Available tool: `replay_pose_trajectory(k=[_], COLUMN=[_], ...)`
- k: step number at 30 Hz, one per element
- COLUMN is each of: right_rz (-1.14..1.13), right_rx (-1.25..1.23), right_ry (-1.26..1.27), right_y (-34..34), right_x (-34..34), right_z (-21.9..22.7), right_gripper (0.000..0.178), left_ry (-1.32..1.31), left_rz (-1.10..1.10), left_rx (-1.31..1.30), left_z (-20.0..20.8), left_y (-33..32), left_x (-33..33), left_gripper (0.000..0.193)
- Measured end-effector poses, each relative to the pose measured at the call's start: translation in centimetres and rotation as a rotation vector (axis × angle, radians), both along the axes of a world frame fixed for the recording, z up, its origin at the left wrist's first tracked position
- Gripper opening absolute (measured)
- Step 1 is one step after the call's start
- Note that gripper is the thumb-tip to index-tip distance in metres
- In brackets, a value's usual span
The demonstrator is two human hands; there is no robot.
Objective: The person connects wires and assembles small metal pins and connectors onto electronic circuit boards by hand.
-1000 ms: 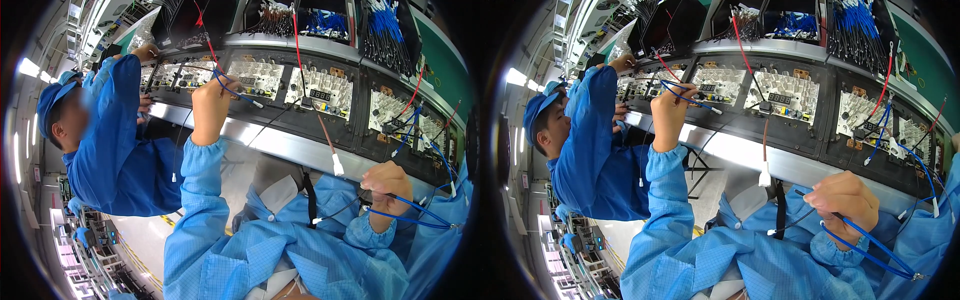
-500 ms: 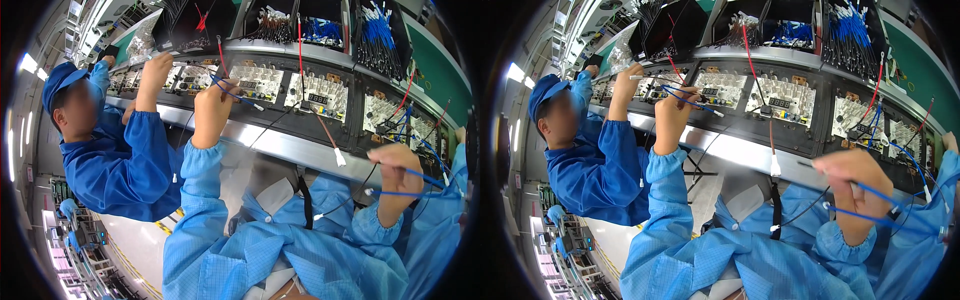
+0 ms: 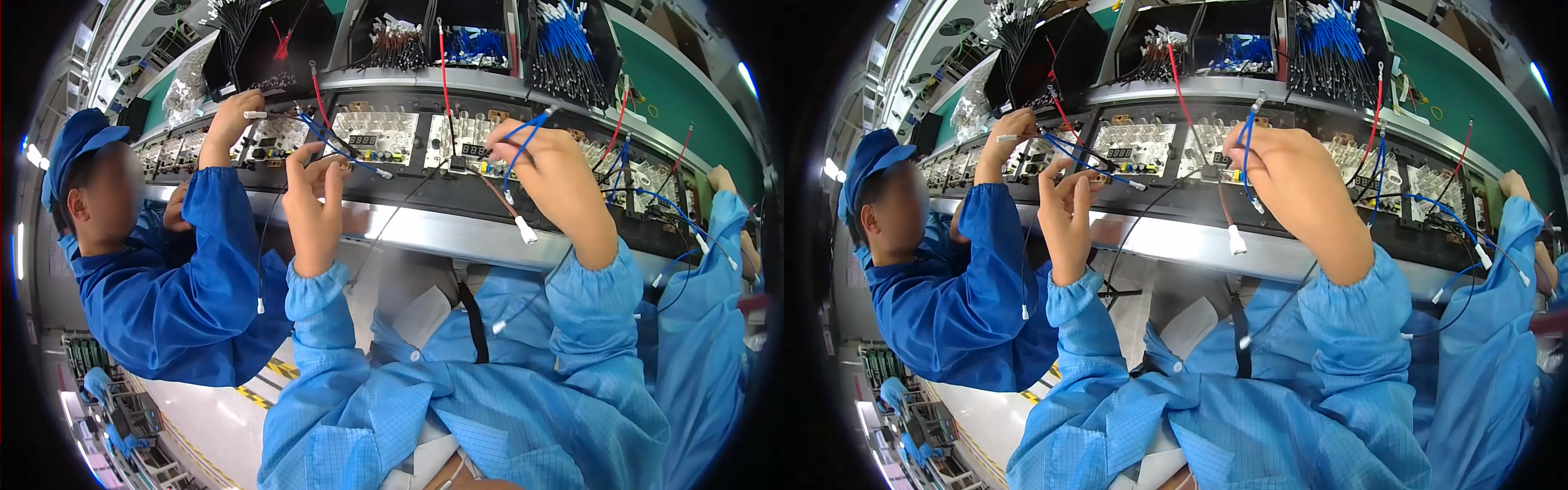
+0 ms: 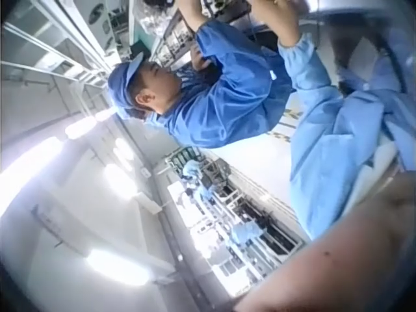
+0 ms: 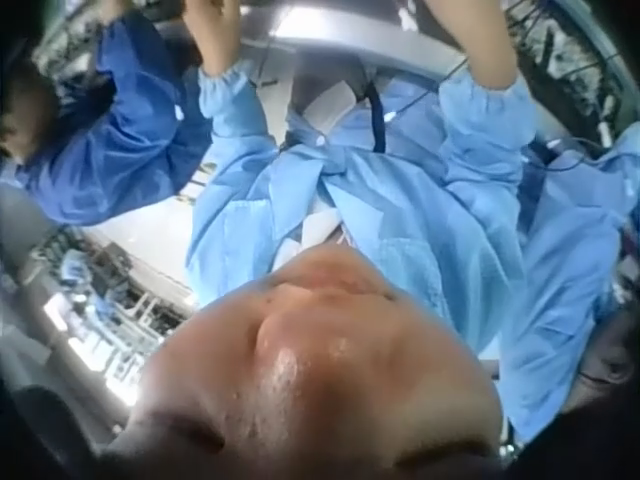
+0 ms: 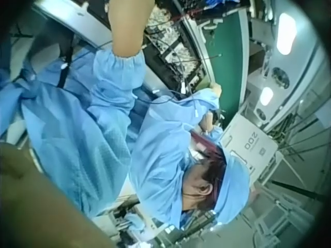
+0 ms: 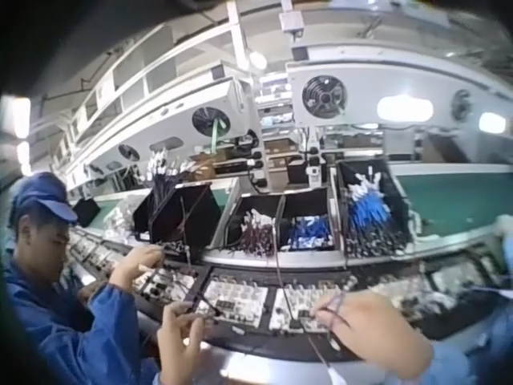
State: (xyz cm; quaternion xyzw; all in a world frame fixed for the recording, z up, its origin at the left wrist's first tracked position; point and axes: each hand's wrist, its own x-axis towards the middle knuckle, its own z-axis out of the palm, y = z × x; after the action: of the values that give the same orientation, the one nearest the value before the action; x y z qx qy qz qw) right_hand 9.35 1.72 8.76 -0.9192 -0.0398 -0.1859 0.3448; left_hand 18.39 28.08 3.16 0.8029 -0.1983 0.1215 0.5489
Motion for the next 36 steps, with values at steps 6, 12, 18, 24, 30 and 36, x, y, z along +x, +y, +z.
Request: replay_pose_trajectory(k=[6, 12, 18, 24, 30, 36], right_rz=[0.052, 0.034, 0.019, -0.029, -0.049, -0.014], right_rx=[-0.1, -0.046, -0.006, -0.181, -0.202, -0.321], right_ry=[0.146, 0.216, 0.241, 0.295, 0.179, 0.218], right_y=[-0.7, -0.5, -0.5, -0.4, 0.2, 1.7], right_x=[1.3, 1.3, 1.3, 1.4, 2.4, 3.4], right_z=[-1.3, -1.2, -1.7, -1.2, -2.0, -1.6], right_gripper=[0.013, 0.014, 0.016, 0.017, 0.015, 0.015], left_ry=[0.076, 0.095, 0.087, 0.109, 0.121, 0.13], left_rz=[-0.025, -0.033, -0.012, -0.015, 0.008, -0.02], left_rx=[-0.073, -0.12, -0.139, -0.181, -0.143, -0.139], left_z=[-1.0, -2.3, -2.7, -2.5, -2.0, -2.0], left_y=[-1.0, -1.3, -0.7, -0.7, -0.9, -0.2], left_x=[0.5, 0.7, 0.5, 0.7, 1.3, 1.5], left_gripper=[0.024, 0.021, 0.017, 0.022, 0.027, 0.029])
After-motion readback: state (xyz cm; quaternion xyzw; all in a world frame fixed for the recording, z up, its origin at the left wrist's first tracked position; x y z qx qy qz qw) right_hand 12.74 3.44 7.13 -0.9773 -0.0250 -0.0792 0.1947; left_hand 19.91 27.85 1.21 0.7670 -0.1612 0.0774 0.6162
